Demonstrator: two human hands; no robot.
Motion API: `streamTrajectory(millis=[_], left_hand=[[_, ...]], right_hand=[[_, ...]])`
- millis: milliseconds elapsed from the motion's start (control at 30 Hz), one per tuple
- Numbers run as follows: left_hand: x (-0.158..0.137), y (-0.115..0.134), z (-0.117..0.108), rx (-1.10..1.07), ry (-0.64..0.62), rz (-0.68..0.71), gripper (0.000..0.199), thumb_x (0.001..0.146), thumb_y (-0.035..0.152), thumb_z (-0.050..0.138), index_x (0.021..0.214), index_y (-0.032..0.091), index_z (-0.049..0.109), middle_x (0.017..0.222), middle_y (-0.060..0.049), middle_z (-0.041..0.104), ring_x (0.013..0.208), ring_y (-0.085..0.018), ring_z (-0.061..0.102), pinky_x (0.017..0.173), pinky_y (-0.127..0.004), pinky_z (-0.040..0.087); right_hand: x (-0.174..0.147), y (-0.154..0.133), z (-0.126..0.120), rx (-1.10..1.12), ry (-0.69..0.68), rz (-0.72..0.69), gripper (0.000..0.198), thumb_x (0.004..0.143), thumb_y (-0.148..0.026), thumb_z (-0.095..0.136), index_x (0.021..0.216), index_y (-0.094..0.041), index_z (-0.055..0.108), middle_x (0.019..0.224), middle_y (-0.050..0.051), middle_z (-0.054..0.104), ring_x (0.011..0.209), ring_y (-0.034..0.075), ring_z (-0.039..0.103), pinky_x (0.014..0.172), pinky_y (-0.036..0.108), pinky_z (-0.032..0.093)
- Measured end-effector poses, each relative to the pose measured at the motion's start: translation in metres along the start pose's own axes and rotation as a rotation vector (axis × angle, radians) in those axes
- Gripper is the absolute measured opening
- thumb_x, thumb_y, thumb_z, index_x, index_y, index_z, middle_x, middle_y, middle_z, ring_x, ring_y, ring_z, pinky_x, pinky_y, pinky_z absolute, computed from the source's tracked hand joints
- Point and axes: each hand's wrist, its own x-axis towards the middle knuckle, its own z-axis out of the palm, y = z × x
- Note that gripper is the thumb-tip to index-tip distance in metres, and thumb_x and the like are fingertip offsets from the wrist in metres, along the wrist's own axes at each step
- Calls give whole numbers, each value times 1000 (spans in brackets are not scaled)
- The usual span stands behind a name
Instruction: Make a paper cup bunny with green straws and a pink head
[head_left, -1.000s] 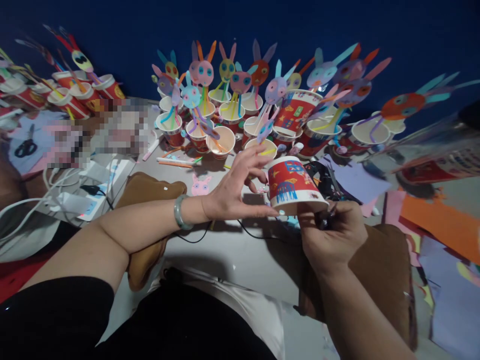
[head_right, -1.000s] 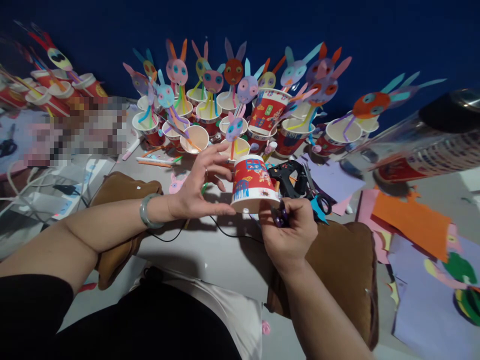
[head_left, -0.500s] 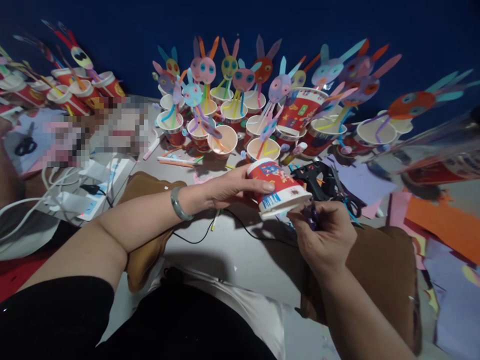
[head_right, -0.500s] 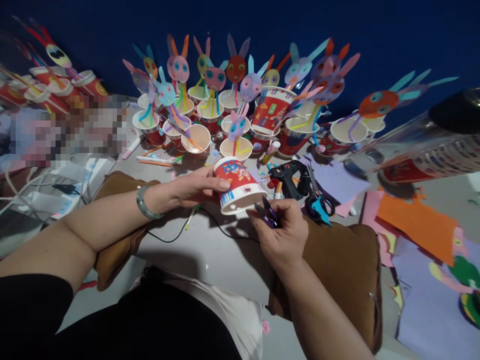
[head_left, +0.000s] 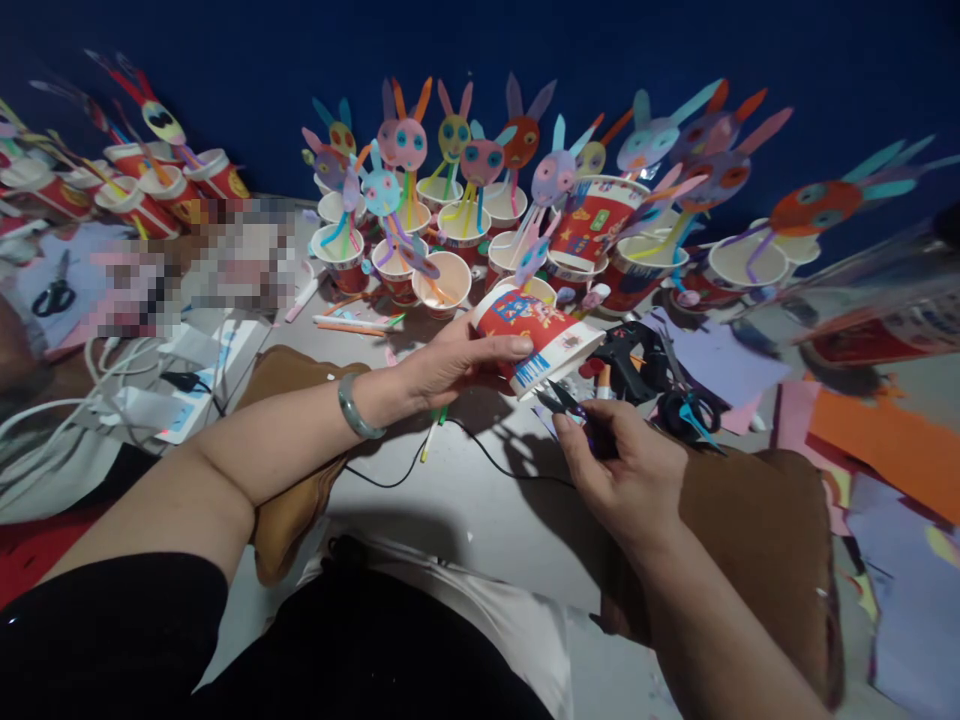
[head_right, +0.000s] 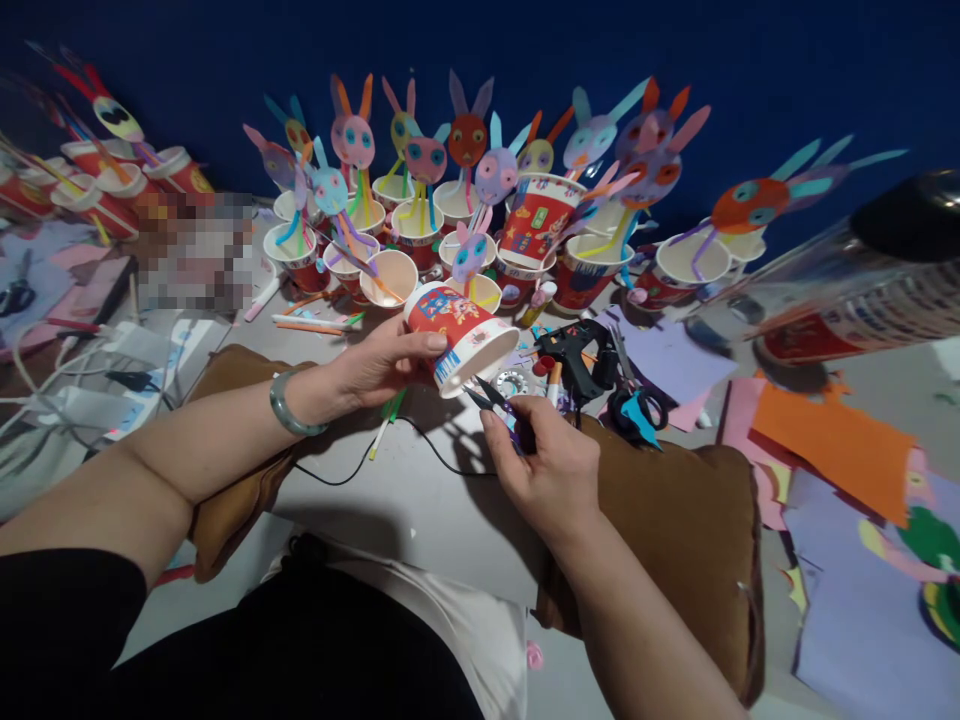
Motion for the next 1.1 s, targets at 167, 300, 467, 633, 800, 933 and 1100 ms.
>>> streamTrajectory(millis=[167,300,467,633,800,933,1100], left_hand=[[-1,-1,3,-10,41,26,49,66,39,88,103,18,64,88,-2,71,73,-12,68,68,-25,57],[-2,-1,5,-18,55,26,51,64,39,90,101,18,63,87,-2,70,73,-12,67,67,-25,57],[-3,0,6,-15,40,25,53,63,38,90,104,19,61,89,-2,70,74,-12,67,68,-25,57],[-3,-1,6,-8,46,25,56,63,37,90,107,20,60,91,-2,71,75,-13,68,69,-25,57],[-3,-2,6,11,38,29,54,64,38,89,106,20,61,92,-2,71,76,-13,68,70,-26,57],[-3,-2,7,11,53,23,57,62,39,91,105,19,59,91,-3,72,75,-13,67,71,-26,56],[-3,-2,7,5,54,26,58,62,38,91,106,19,58,92,-2,71,76,-13,67,71,-26,56]], right_hand=[[-1,2,1,-88,7,-49,16,93,-36,65,94,-20,65,68,1,71,51,13,61,51,24,42],[-1,1,-1,-116,0,-54,17,94,-36,65,90,-20,66,68,1,72,52,13,62,51,24,42],[-1,1,-2,-102,-2,-30,18,93,-35,65,86,-19,66,63,0,69,49,12,60,50,23,41],[-2,1,-3,-73,-26,35,21,93,-38,65,84,-19,67,58,-1,64,45,11,54,48,24,37],[-3,1,-4,-76,-66,92,24,93,-42,63,82,-21,66,58,-1,63,45,12,52,49,26,36],[-2,0,-4,-72,-59,91,24,93,-42,63,80,-21,65,58,0,63,46,12,52,49,26,36],[-1,0,-4,-49,-56,83,22,92,-40,64,80,-21,64,57,-1,62,45,12,51,48,26,35]])
